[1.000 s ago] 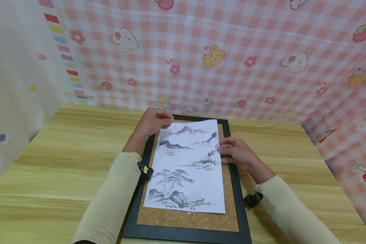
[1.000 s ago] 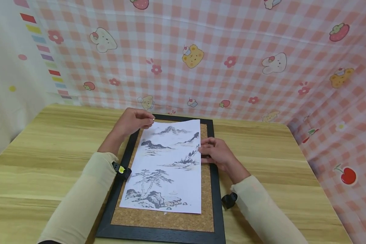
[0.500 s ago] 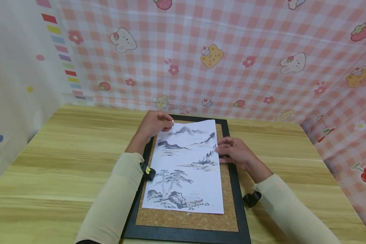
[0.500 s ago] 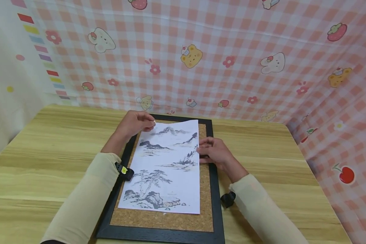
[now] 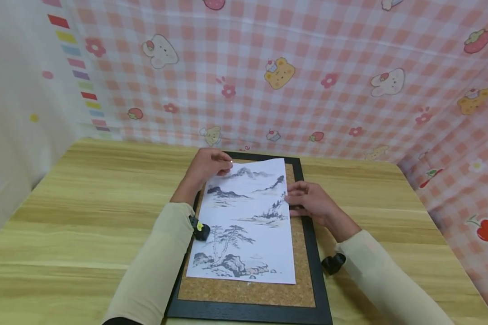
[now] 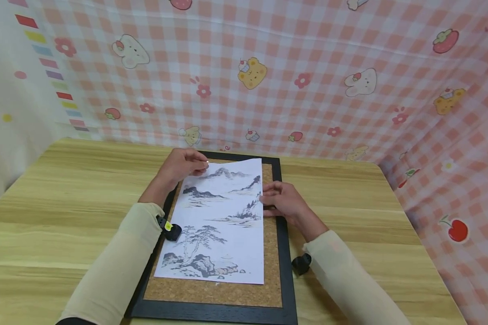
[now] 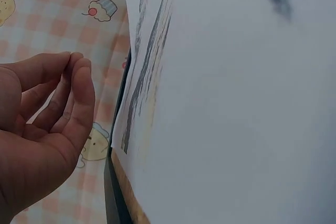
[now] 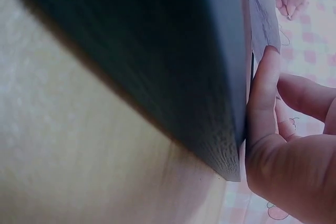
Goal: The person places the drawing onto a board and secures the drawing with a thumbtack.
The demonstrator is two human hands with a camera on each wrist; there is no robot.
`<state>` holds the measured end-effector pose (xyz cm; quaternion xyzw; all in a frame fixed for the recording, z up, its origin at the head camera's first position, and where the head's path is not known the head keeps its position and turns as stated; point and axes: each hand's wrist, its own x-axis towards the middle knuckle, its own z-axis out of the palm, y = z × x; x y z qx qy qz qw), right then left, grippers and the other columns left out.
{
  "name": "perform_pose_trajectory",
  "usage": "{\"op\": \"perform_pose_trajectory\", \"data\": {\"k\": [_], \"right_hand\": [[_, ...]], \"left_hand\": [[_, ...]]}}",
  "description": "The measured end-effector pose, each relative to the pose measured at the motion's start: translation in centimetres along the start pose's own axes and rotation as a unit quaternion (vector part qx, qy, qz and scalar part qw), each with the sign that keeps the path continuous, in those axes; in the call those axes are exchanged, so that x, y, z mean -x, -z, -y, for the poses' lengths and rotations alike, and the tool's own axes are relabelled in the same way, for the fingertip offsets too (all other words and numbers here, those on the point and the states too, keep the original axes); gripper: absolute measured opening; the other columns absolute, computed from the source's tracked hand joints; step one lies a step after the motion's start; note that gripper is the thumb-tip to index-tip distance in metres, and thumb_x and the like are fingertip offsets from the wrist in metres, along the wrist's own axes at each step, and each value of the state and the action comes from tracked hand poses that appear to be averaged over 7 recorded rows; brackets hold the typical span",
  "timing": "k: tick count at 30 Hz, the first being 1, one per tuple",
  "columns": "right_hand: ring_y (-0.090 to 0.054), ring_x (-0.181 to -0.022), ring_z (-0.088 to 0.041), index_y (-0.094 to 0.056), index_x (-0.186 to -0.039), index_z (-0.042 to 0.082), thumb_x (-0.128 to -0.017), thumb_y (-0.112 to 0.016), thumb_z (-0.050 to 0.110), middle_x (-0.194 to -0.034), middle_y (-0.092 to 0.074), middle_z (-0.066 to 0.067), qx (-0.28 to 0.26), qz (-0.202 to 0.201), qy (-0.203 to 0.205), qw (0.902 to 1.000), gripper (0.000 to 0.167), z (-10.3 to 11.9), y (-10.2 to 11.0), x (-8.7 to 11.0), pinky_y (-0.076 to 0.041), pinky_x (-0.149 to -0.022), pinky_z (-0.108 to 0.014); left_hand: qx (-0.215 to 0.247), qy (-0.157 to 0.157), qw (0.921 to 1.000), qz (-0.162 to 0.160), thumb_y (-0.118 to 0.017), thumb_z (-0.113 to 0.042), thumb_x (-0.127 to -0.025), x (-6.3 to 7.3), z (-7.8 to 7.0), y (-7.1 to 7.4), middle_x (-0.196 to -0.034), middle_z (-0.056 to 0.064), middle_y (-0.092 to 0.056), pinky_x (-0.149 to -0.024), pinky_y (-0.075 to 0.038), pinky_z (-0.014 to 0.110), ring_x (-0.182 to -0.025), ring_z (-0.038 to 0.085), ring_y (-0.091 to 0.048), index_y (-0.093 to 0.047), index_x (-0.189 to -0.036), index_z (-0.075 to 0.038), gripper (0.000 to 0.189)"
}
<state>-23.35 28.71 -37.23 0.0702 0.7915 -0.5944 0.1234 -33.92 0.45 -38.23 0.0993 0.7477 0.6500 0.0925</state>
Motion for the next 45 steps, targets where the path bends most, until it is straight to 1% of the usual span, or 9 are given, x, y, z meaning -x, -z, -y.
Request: {"op": "perform_pose_trajectory", "data": {"k": [5, 10, 15, 18, 21, 24, 31, 39, 45], "right_hand": [[-0.066, -0.079, -0.015, -0.051, -0.13, -0.009, -0.102, -0.059, 0.001, -0.098, -0.061, -0.007, 0.002, 0.003, 0.002, 1.0, 0.031, -0.1, -0.1, -0.1, -0.061, -0.072, -0.032], [-0.066, -0.078, -0.015, -0.052, -0.128, -0.008, -0.102, -0.06, 0.002, -0.099, -0.061, -0.008, 0.005, 0.002, -0.004, 1.0, 0.03, -0.1, -0.1, -0.2, -0.061, -0.07, -0.031], [-0.066, -0.079, -0.017, -0.053, -0.127, -0.007, -0.101, -0.061, 0.002, -0.102, -0.06, -0.011, 0.015, -0.005, -0.008, 0.9998, 0.028, -0.2, -0.2, -0.3, -0.061, -0.07, -0.031], [-0.066, -0.079, -0.017, -0.053, -0.127, -0.006, -0.101, -0.061, 0.002, -0.102, -0.06, -0.011, 0.021, -0.011, -0.006, 0.9997, 0.028, -0.2, -0.3, -0.3, -0.061, -0.07, -0.031], [-0.066, -0.077, -0.017, -0.054, -0.125, -0.007, -0.1, -0.061, 0.001, -0.101, -0.061, -0.012, 0.038, -0.018, -0.001, 0.9991, 0.027, -0.2, -0.4, -0.3, -0.061, -0.068, -0.031], [-0.066, -0.076, -0.017, -0.054, -0.125, -0.007, -0.1, -0.063, 0.001, -0.102, -0.062, -0.014, 0.068, -0.028, 0.007, 0.9973, 0.027, -0.1, -0.6, -0.3, -0.061, -0.068, -0.031], [-0.067, -0.076, -0.019, -0.055, -0.123, -0.007, -0.099, -0.065, 0.002, -0.104, -0.064, -0.019, 0.13, -0.047, 0.024, 0.9901, 0.028, 0.2, -0.8, -0.3, -0.061, -0.068, -0.033], [-0.068, -0.075, -0.019, -0.055, -0.122, -0.008, -0.098, -0.065, 0.001, -0.101, -0.066, -0.019, 0.145, -0.04, 0.045, 0.9875, 0.028, 0.3, -0.7, -0.3, -0.061, -0.067, -0.033], [-0.068, -0.077, -0.018, -0.055, -0.122, -0.008, -0.098, -0.066, 0.001, -0.1, -0.065, -0.018, 0.15, -0.038, 0.053, 0.9865, 0.028, 0.3, -0.7, -0.3, -0.061, -0.068, -0.033]], "left_hand": [[0.002, 0.001, 1.0, 0.0, -0.07, -0.003, -0.095, -0.1, 0.1, 0.0, -0.102, 0.016, -0.072, -0.083, -0.059, 0.038, -0.085, 0.019, -0.068, -0.072, -0.11, 0.007, 0.018], [0.001, 0.013, 0.9999, 0.0, -0.071, -0.005, -0.095, -0.1, 0.1, -0.1, -0.103, 0.015, -0.072, -0.084, -0.058, 0.038, -0.084, 0.019, -0.069, -0.072, -0.11, 0.006, 0.018], [-0.003, 0.021, 0.9997, 0.007, -0.073, -0.007, -0.094, -0.2, 0.2, -0.3, -0.102, 0.015, -0.072, -0.084, -0.057, 0.04, -0.087, 0.025, -0.068, -0.074, -0.111, 0.003, 0.019], [-0.012, 0.025, 0.9996, 0.003, -0.074, -0.007, -0.094, -0.3, 0.2, -0.5, -0.1, 0.013, -0.073, -0.082, -0.057, 0.04, -0.089, 0.028, -0.068, -0.076, -0.11, 0.0, 0.019], [-0.021, 0.027, 0.9994, -0.003, -0.074, -0.006, -0.093, -0.5, 0.1, -0.7, -0.098, 0.014, -0.075, -0.08, -0.057, 0.038, -0.088, 0.028, -0.069, -0.077, -0.11, 0.0, 0.018], [-0.022, 0.03, 0.9993, -0.007, -0.075, -0.005, -0.092, -0.7, 0.1, -0.9, -0.094, 0.013, -0.075, -0.077, -0.058, 0.036, -0.084, 0.026, -0.07, -0.077, -0.107, 0.0, 0.016], [-0.026, 0.034, 0.9991, 0.003, -0.076, -0.005, -0.091, -1.1, 0.0, -1.4, -0.092, 0.012, -0.075, -0.074, -0.059, 0.035, -0.074, 0.018, -0.069, -0.077, -0.103, 0.0, 0.014], [-0.047, 0.043, 0.998, 0.006, -0.078, -0.007, -0.09, -1.2, 0.0, -1.3, -0.091, 0.011, -0.075, -0.073, -0.057, 0.034, -0.075, 0.019, -0.069, -0.079, -0.105, -0.003, 0.016], [-0.048, 0.044, 0.9979, -0.001, -0.078, -0.01, -0.091, -1.3, -0.1, -1.4, -0.091, 0.011, -0.074, -0.072, -0.055, 0.033, -0.076, 0.019, -0.066, -0.079, -0.103, -0.004, 0.014]]}}
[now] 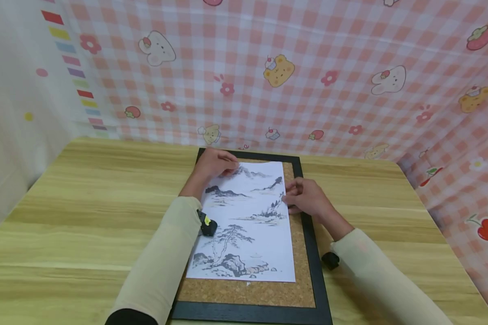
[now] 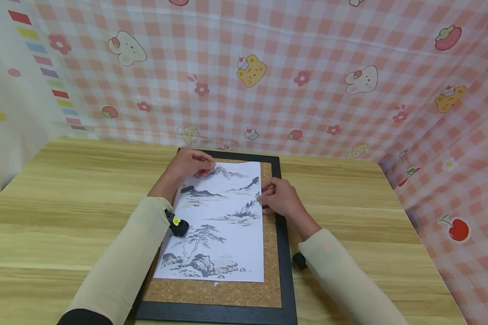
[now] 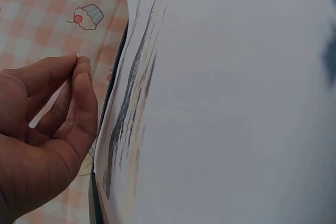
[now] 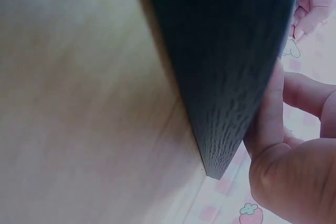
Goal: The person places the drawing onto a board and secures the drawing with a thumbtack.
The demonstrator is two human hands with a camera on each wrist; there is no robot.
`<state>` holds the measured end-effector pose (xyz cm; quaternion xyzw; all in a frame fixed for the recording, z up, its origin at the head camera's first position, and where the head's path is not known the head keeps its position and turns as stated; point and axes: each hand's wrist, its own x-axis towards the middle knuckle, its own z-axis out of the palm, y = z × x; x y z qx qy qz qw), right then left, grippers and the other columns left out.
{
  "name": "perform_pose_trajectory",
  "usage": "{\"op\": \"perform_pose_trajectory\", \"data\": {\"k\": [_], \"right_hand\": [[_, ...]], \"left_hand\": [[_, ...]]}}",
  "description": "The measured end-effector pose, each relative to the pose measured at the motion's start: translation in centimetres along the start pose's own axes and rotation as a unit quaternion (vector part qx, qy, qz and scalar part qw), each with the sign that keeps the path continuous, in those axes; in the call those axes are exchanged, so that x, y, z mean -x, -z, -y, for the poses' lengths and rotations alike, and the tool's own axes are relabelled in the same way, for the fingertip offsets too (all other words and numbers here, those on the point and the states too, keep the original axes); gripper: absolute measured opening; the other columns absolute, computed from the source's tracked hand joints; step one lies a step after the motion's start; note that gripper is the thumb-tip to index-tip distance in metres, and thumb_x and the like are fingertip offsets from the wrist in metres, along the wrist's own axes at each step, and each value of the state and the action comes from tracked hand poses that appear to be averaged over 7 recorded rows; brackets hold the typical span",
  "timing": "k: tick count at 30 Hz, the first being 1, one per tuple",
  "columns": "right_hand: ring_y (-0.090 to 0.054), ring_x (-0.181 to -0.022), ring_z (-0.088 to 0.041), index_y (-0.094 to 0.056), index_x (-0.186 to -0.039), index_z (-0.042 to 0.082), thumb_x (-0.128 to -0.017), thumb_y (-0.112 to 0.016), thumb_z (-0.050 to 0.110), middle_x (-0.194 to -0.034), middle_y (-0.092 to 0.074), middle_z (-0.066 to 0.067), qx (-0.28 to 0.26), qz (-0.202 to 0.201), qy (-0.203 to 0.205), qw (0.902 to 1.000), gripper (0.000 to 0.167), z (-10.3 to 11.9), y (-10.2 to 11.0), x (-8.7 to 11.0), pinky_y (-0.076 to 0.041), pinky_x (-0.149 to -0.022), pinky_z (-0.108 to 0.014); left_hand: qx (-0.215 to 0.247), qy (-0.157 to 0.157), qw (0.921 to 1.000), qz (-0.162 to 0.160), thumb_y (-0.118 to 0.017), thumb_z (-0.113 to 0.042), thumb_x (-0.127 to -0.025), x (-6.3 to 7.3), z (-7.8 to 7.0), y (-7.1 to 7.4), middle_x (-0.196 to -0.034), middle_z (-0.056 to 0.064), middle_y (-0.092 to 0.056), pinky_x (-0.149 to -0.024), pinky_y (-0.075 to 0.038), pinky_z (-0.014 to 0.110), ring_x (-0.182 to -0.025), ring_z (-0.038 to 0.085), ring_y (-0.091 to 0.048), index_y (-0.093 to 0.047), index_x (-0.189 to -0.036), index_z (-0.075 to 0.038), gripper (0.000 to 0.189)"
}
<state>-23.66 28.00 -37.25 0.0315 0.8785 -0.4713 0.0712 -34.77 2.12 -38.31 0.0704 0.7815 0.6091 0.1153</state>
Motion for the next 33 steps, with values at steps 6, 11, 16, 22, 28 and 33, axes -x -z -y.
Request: {"op": "perform_pose_trajectory", "data": {"k": [6, 11, 16, 22, 28, 33], "right_hand": [[-0.068, -0.077, -0.02, -0.056, -0.123, -0.008, -0.097, -0.066, 0.001, -0.1, -0.065, -0.019, 0.01, -0.008, 0.006, 0.9999, 0.029, 0.0, 0.0, 0.1, -0.061, -0.069, -0.034], [-0.069, -0.079, -0.02, -0.057, -0.122, -0.008, -0.097, -0.066, 0.0, -0.099, -0.065, -0.019, 0.015, -0.015, 0.01, 0.9997, 0.029, -0.1, 0.1, 0.1, -0.061, -0.07, -0.035], [-0.069, -0.079, -0.022, -0.058, -0.122, -0.008, -0.096, -0.067, 0.0, -0.099, -0.065, -0.019, 0.02, -0.023, 0.01, 0.9995, 0.028, -0.1, 0.1, 0.2, -0.061, -0.07, -0.036], [-0.07, -0.08, -0.022, -0.058, -0.122, -0.007, -0.096, -0.067, 0.001, -0.099, -0.066, -0.018, 0.022, -0.021, 0.008, 0.9995, 0.028, -0.1, -0.1, 0.2, -0.061, -0.071, -0.037], [-0.07, -0.08, -0.022, -0.058, -0.121, -0.007, -0.096, -0.068, 0.001, -0.098, -0.066, -0.018, 0.021, -0.022, 0.007, 0.9995, 0.028, -0.2, -0.2, 0.1, -0.061, -0.071, -0.037], [-0.07, -0.08, -0.022, -0.058, -0.12, -0.007, -0.096, -0.068, 0.002, -0.098, -0.066, -0.017, 0.021, -0.02, 0.006, 0.9996, 0.028, -0.2, -0.1, 0.1, -0.061, -0.071, -0.037]], "left_hand": [[-0.009, 0.01, 0.9999, 0.001, -0.076, -0.011, -0.092, -0.1, -0.3, -0.4, -0.094, 0.01, -0.075, -0.072, -0.055, 0.032, -0.078, 0.019, -0.068, -0.079, -0.103, -0.005, 0.012], [-0.003, 0.025, 0.9997, 0.001, -0.075, -0.011, -0.093, -0.5, -0.4, -0.7, -0.093, 0.01, -0.074, -0.072, -0.057, 0.032, -0.076, 0.017, -0.068, -0.078, -0.103, -0.004, 0.012], [0.003, 0.038, 0.9993, 0.0, -0.075, -0.011, -0.093, -1.0, -0.3, -1.0, -0.089, 0.009, -0.074, -0.069, -0.057, 0.029, -0.072, 0.015, -0.067, -0.078, -0.103, -0.003, 0.012], [0.009, 0.05, 0.9987, 0.006, -0.075, -0.011, -0.094, -1.3, -0.4, -1.1, -0.088, 0.01, -0.074, -0.063, -0.056, 0.026, -0.068, 0.015, -0.066, -0.078, -0.1, -0.005, 0.009], [0.017, 0.054, 0.9983, 0.014, -0.073, -0.008, -0.095, -1.4, -0.8, -1.3, -0.087, 0.012, -0.073, -0.06, -0.055, 0.027, -0.064, 0.015, -0.064, -0.077, -0.101, -0.003, 0.009], [0.021, 0.064, 0.9977, 0.005, -0.073, -0.006, -0.094, -1.8, -0.7, -1.5, -0.09, 0.013, -0.073, -0.062, -0.057, 0.027, -0.065, 0.014, -0.066, -0.077, -0.102, -0.002, 0.01]]}}
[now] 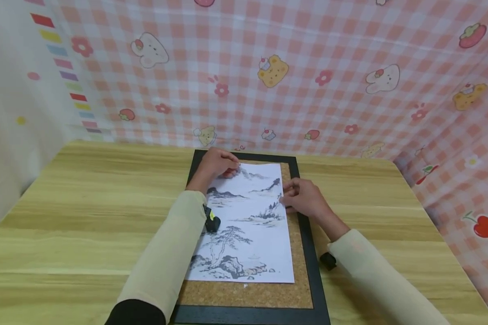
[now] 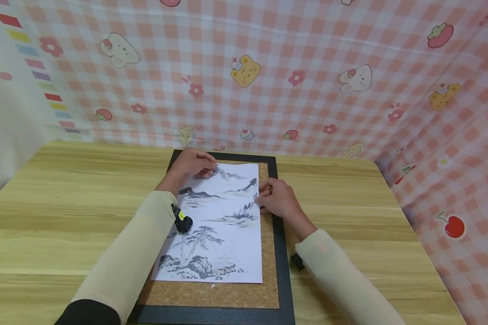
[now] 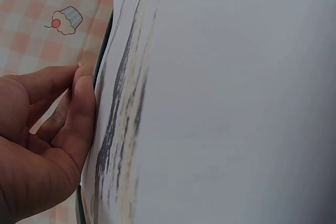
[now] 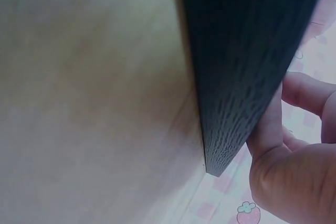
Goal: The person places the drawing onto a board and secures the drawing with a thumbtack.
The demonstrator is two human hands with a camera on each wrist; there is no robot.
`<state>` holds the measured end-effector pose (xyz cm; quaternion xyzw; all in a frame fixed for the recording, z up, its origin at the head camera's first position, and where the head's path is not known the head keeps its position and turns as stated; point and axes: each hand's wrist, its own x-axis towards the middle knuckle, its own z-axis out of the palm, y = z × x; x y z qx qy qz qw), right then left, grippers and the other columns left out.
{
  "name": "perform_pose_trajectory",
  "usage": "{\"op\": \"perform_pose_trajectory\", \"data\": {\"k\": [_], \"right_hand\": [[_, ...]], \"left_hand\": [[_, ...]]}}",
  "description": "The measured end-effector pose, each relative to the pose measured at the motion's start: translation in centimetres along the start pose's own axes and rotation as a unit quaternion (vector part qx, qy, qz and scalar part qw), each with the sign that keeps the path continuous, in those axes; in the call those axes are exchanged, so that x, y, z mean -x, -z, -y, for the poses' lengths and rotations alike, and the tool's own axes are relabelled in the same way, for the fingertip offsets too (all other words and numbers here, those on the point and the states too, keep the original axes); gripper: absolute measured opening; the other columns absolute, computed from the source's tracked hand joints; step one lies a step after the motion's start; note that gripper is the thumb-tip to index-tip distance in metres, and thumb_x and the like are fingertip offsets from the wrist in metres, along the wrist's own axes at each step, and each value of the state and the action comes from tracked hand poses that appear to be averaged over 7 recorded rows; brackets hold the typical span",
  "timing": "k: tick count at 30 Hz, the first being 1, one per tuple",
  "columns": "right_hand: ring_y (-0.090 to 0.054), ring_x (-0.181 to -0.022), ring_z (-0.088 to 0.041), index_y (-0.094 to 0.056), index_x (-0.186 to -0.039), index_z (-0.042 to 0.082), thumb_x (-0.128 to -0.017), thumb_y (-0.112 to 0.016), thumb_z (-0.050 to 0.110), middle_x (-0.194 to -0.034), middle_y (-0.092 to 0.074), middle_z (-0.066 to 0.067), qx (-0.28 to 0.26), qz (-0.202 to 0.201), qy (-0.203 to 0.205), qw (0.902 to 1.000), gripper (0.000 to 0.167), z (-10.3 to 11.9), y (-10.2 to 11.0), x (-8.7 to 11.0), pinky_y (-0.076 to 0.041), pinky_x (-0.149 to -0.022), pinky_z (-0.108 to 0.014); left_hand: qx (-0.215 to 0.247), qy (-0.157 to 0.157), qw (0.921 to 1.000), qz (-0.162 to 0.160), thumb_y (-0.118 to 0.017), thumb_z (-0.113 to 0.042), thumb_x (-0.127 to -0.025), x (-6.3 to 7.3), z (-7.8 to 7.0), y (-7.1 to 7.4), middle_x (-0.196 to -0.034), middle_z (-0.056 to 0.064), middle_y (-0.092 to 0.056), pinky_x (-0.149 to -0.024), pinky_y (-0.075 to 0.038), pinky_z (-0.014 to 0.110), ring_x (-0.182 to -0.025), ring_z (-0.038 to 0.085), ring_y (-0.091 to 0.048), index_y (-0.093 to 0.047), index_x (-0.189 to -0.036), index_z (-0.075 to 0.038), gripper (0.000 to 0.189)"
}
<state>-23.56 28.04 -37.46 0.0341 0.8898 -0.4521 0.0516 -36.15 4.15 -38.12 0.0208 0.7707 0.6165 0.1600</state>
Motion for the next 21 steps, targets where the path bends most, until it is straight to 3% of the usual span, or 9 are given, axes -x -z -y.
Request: {"op": "perform_pose_trajectory", "data": {"k": [7, 14, 21], "right_hand": [[-0.07, -0.081, -0.023, -0.058, -0.121, -0.006, -0.096, -0.068, 0.002, -0.099, -0.066, -0.017, 0.005, 0.001, -0.008, 1.0, 0.028, 0.0, 0.1, 0.0, -0.061, -0.072, -0.037], [-0.069, -0.079, -0.022, -0.058, -0.122, -0.007, -0.096, -0.069, 0.002, -0.099, -0.067, -0.018, 0.005, 0.001, -0.012, 0.9999, 0.03, 0.2, 0.1, 0.0, -0.061, -0.071, -0.037], [-0.07, -0.08, -0.023, -0.058, -0.122, -0.006, -0.096, -0.068, 0.001, -0.1, -0.066, -0.018, 0.006, 0.004, -0.01, 0.9999, 0.029, 0.1, 0.2, 0.0, -0.061, -0.071, -0.036]], "left_hand": [[-0.011, -0.002, 0.9999, -0.001, -0.074, -0.004, -0.092, -0.7, 0.3, -0.1, -0.088, 0.013, -0.074, -0.061, -0.058, 0.025, -0.063, 0.012, -0.067, -0.078, -0.101, -0.001, 0.01], [-0.06, -0.001, 0.9982, 0.0, -0.075, -0.006, -0.092, -1.3, 0.2, -0.4, -0.085, 0.011, -0.074, -0.058, -0.057, 0.025, -0.057, 0.01, -0.065, -0.079, -0.1, -0.004, 0.008], [-0.116, -0.03, 0.9926, 0.017, -0.068, -0.007, -0.097, -1.7, 0.0, -0.6, -0.092, 0.011, -0.073, -0.06, -0.055, 0.025, -0.06, 0.012, -0.064, -0.077, -0.102, -0.004, 0.011]]}}
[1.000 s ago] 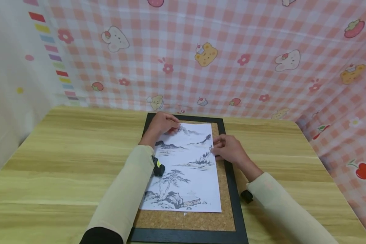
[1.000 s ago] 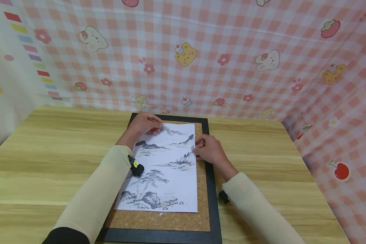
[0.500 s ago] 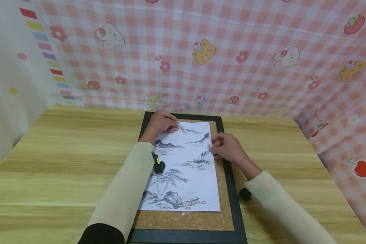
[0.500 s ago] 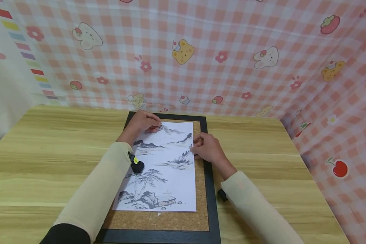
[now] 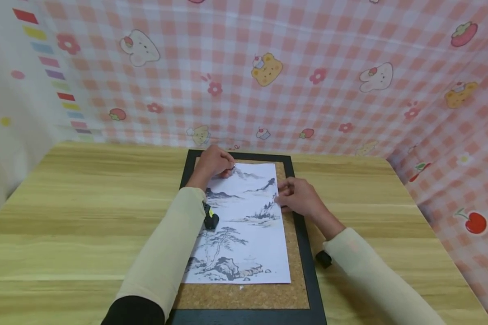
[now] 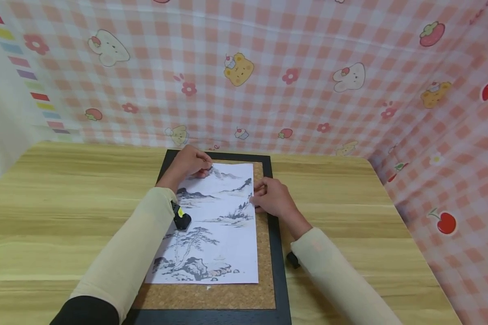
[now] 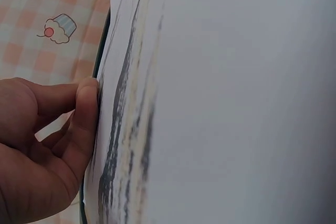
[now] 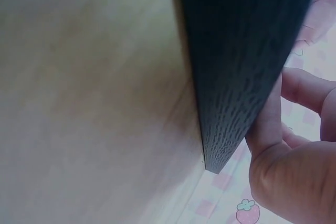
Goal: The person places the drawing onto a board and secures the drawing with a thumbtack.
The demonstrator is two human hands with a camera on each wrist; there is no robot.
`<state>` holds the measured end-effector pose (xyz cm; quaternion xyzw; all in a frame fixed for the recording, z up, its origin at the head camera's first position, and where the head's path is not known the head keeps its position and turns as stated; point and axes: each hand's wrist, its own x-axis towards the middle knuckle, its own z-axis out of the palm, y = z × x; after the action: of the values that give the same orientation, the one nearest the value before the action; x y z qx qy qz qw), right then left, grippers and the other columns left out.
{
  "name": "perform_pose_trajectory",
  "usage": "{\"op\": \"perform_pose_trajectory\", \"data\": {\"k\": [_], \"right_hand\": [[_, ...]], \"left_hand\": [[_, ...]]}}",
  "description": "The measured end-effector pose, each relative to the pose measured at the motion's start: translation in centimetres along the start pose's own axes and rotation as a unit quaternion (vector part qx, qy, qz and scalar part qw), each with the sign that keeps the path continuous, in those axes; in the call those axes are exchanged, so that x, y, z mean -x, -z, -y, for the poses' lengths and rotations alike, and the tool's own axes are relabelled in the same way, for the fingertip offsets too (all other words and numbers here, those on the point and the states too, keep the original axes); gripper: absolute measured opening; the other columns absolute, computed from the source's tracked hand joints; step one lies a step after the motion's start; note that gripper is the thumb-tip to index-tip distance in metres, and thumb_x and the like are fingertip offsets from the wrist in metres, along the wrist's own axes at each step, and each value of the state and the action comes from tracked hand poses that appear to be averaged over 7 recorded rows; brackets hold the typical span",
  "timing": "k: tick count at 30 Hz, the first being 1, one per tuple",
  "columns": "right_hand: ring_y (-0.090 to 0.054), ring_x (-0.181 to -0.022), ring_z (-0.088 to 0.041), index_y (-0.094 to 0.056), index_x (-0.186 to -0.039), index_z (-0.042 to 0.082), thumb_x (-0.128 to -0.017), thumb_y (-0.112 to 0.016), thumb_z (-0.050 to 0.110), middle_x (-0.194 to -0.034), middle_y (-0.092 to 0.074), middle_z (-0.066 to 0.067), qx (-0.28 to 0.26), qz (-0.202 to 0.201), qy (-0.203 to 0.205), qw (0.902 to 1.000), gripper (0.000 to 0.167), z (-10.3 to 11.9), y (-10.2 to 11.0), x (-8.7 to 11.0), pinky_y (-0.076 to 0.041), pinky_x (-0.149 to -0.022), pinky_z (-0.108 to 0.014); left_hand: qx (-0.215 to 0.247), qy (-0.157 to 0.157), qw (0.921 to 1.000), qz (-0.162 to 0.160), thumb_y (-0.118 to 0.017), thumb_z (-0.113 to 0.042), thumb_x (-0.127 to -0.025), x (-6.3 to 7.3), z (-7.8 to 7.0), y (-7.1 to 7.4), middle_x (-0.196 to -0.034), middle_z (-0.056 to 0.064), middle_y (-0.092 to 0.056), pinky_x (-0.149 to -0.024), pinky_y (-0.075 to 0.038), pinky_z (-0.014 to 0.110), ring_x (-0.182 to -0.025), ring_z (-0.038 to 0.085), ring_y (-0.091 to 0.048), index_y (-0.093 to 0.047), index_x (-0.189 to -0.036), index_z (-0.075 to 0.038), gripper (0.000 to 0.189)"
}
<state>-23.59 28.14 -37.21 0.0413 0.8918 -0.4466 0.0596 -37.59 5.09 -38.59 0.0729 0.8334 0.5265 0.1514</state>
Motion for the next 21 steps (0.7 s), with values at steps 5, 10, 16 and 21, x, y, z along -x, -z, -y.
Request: {"op": "perform_pose_trajectory", "data": {"k": [5, 10, 16, 21], "right_hand": [[-0.069, -0.08, -0.023, -0.058, -0.121, -0.006, -0.096, -0.068, 0.0, -0.1, -0.066, -0.018, -0.001, 0.0, -0.004, 1.0, 0.028, 0.04, -0.06, -0.01, -0.061, -0.071, -0.036], [-0.069, -0.079, -0.022, -0.058, -0.121, -0.006, -0.096, -0.068, 0.0, -0.099, -0.066, -0.018, -0.001, 0.002, -0.007, 1.0, 0.028, 0.1, -0.11, -0.01, -0.061, -0.071, -0.035], [-0.069, -0.077, -0.022, -0.058, -0.12, -0.006, -0.095, -0.068, 0.0, -0.098, -0.066, -0.017, -0.006, 0.004, -0.011, 0.9999, 0.028, 0.15, -0.02, -0.03, -0.061, -0.07, -0.035], [-0.069, -0.078, -0.022, -0.058, -0.121, -0.006, -0.096, -0.068, 0.001, -0.097, -0.066, -0.017, -0.005, 0.003, -0.01, 0.9999, 0.028, 0.08, -0.04, -0.06, -0.061, -0.07, -0.036]], "left_hand": [[-0.041, -0.032, 0.9986, -0.001, -0.064, -0.008, -0.099, -0.03, 0.14, -0.11, -0.085, 0.011, -0.071, -0.059, -0.054, 0.026, -0.059, 0.013, -0.063, -0.076, -0.104, -0.002, 0.014], [-0.059, -0.045, 0.9972, -0.008, -0.063, -0.009, -0.099, 0.0, 0.39, -0.1, -0.076, 0.009, -0.07, -0.059, -0.054, 0.028, -0.058, 0.014, -0.063, -0.077, -0.101, -0.002, 0.016], [-0.046, -0.035, 0.9983, -0.005, -0.063, -0.009, -0.099, 0.15, 0.24, -0.03, -0.077, 0.01, -0.07, -0.059, -0.055, 0.028, -0.059, 0.015, -0.063, -0.077, -0.099, 0.0, 0.016], [-0.038, -0.024, 0.999, 0.0, -0.063, -0.008, -0.099, 0.16, 0.16, 0.02, -0.077, 0.01, -0.069, -0.059, -0.054, 0.028, -0.058, 0.015, -0.062, -0.076, -0.1, 0.001, 0.016]]}}
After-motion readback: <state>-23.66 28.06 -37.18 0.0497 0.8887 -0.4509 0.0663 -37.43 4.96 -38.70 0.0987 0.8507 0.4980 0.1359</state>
